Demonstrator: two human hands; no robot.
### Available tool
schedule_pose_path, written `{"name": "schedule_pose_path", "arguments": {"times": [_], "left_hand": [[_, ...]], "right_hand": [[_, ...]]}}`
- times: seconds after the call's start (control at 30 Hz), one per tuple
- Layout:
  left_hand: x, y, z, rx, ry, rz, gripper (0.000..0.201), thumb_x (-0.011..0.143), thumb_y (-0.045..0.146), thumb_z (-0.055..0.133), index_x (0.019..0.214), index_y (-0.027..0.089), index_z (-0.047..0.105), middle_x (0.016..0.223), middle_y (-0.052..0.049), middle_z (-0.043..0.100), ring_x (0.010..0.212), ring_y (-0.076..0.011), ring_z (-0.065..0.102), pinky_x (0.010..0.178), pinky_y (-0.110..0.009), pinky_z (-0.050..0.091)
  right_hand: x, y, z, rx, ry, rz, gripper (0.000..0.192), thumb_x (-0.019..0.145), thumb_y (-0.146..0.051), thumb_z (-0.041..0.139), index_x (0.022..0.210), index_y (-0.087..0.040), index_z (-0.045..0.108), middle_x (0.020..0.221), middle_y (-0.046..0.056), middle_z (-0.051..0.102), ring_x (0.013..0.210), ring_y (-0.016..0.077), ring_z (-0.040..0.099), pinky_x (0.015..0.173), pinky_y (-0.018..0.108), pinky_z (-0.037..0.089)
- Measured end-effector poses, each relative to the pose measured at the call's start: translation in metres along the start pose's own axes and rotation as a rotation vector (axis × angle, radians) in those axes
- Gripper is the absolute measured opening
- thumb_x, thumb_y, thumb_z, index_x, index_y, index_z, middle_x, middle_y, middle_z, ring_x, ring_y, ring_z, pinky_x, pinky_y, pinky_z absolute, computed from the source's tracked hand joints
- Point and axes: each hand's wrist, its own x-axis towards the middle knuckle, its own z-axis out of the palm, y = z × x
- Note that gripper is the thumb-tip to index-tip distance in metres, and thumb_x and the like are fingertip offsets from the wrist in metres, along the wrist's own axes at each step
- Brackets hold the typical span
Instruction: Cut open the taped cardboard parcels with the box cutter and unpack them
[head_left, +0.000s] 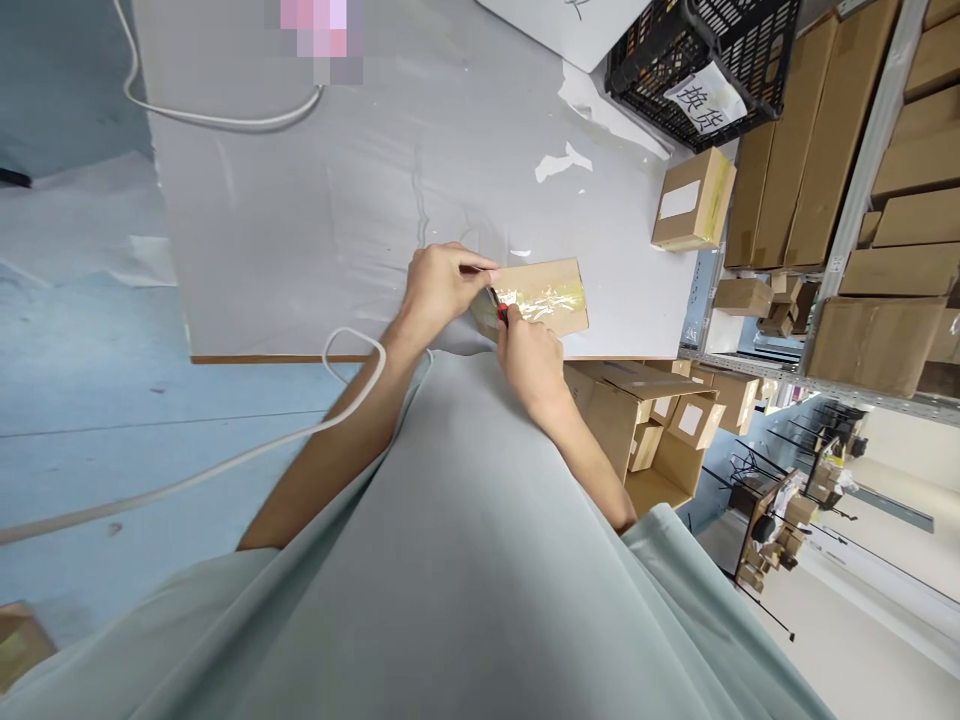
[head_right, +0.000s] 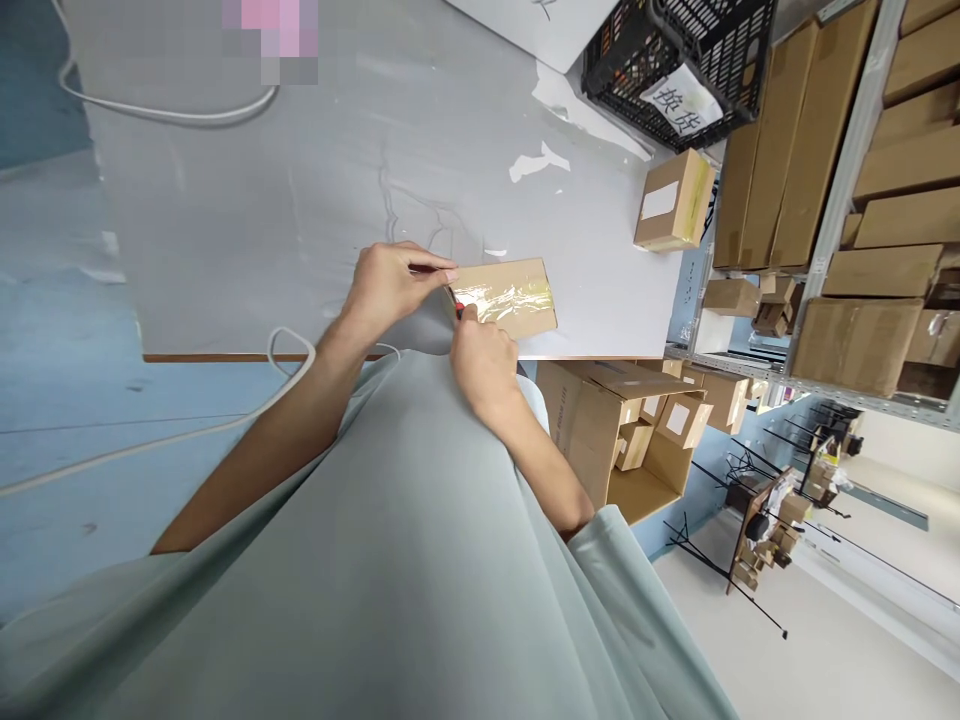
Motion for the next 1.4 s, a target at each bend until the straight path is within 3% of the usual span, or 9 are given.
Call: {"name": "schedule_pose_path", "arguments": {"times": [0.17,0.47,0.6,0.73,0.9,1.0,1.1,1.23,1.4], "left_hand": [[-0.009,0.003,0.007,0.037,0.05,-0.022,0.02,0.096,0.032,0.076,0.105,0.032,0.094,0.115,-0.003,0.089,0.104,-0.0286,0.083,0.1,-0.042,0.065],[-0.01,0.016,0.007,0.11,0.088,-0.06,0.02,0.1,0.029,0.074,0.106,0.028,0.092,0.118,-0.004,0.087,0.102,-0.026,0.083,0.104,-0.041,0.062],[-0.016,0.017,0.004,0.088,0.061,-0.038,0.021,0.101,0.032,0.072,0.109,0.03,0.091,0.119,-0.003,0.087,0.105,-0.0251,0.081,0.104,-0.038,0.063],[-0.018,0.022,0.007,0.149,0.089,-0.001,0.024,0.101,0.032,0.071,0.117,0.031,0.089,0.125,-0.005,0.084,0.119,-0.032,0.078,0.116,-0.048,0.06],[-0.017,0.051,0.052,0.249,0.068,0.221,0.035,0.105,0.032,0.066,0.137,0.033,0.081,0.153,-0.009,0.071,0.155,-0.0397,0.057,0.14,-0.061,0.041],[-0.021,0.065,0.093,0.293,-0.027,0.3,0.036,0.11,0.041,0.061,0.14,0.032,0.078,0.163,-0.009,0.066,0.17,-0.0417,0.044,0.145,-0.07,0.028],[-0.024,0.065,0.12,0.313,-0.037,0.272,0.044,0.112,0.049,0.057,0.149,0.033,0.073,0.175,-0.01,0.059,0.176,-0.0429,0.035,0.146,-0.074,0.016],[-0.026,0.055,0.128,0.346,-0.028,0.253,0.049,0.111,0.051,0.057,0.154,0.031,0.07,0.183,-0.011,0.052,0.178,-0.0423,0.033,0.147,-0.074,0.015],[-0.027,0.049,0.126,0.408,-0.018,0.26,0.047,0.111,0.05,0.058,0.153,0.033,0.072,0.183,-0.01,0.052,0.178,-0.0402,0.035,0.147,-0.072,0.017]], "right_hand": [[-0.009,0.002,-0.003,-0.036,-0.092,0.003,0.038,0.122,-0.02,0.042,0.148,-0.013,0.069,0.132,0.023,0.083,0.124,0.0317,0.082,0.103,0.04,0.063],[-0.029,0.021,0.009,-0.052,-0.187,-0.003,0.043,0.122,-0.02,0.041,0.155,-0.017,0.068,0.13,0.02,0.085,0.123,0.0315,0.083,0.101,0.04,0.064],[-0.043,0.037,0.003,0.01,-0.144,-0.044,0.04,0.123,-0.03,0.044,0.152,-0.022,0.071,0.126,0.016,0.086,0.116,0.0326,0.084,0.097,0.039,0.063],[-0.04,0.072,0.0,0.213,0.049,-0.057,0.044,0.124,-0.039,0.045,0.161,-0.031,0.066,0.127,0.01,0.088,0.115,0.0315,0.084,0.098,0.036,0.06],[0.009,0.142,0.019,0.376,0.376,0.061,0.044,0.123,-0.035,0.042,0.154,-0.021,0.07,0.142,0.018,0.082,0.128,0.0306,0.08,0.106,0.037,0.06],[0.038,0.171,0.035,0.465,0.384,0.04,0.042,0.122,-0.033,0.044,0.149,-0.019,0.072,0.138,0.017,0.084,0.124,0.0281,0.082,0.107,0.037,0.061],[0.049,0.183,0.048,0.537,0.33,-0.027,0.041,0.123,-0.036,0.044,0.149,-0.02,0.072,0.136,0.013,0.085,0.12,0.0253,0.083,0.106,0.034,0.061],[0.044,0.185,0.055,0.557,0.289,-0.129,0.04,0.124,-0.032,0.045,0.15,-0.021,0.071,0.141,0.013,0.083,0.126,0.0245,0.081,0.11,0.032,0.058],[0.045,0.183,0.046,0.469,0.257,-0.18,0.043,0.124,-0.032,0.043,0.158,-0.019,0.067,0.142,0.016,0.079,0.13,0.0259,0.077,0.108,0.031,0.057]]}}
